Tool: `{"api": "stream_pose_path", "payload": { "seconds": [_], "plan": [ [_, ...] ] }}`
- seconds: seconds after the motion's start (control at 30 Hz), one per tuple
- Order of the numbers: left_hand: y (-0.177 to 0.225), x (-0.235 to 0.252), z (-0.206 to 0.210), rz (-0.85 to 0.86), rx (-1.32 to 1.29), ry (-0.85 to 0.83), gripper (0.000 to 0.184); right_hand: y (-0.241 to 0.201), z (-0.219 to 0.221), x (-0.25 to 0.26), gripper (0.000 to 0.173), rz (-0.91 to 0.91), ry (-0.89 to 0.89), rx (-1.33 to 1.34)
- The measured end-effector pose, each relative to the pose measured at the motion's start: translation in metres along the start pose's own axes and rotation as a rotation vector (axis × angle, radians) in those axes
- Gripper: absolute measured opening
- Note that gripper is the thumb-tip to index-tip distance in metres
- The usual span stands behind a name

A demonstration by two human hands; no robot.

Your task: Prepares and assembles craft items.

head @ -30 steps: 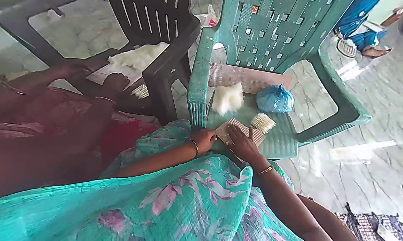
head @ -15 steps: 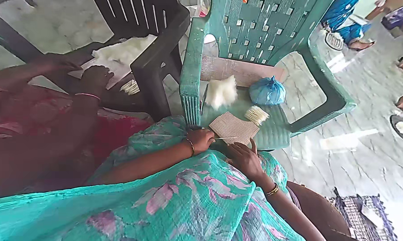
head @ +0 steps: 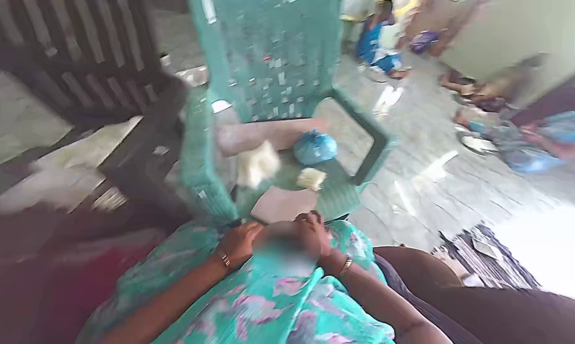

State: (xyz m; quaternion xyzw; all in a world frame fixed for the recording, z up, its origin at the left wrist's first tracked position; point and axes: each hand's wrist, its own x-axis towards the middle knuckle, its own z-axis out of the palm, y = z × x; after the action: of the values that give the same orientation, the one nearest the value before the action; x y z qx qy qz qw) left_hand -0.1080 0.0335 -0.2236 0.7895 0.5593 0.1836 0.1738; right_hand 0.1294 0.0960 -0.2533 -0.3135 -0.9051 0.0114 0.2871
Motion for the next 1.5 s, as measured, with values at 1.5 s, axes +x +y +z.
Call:
{"api": "stream_pose_path", "payload": {
  "seconds": [1.5],
  "plan": [
    [-0.041, -0.03, -0.003, -0.158, -0.126, 0.175, 0.026, 0.087, -0.034, 0.09, 0.022, 0.642, -0.105, 0.038]
  ]
}}
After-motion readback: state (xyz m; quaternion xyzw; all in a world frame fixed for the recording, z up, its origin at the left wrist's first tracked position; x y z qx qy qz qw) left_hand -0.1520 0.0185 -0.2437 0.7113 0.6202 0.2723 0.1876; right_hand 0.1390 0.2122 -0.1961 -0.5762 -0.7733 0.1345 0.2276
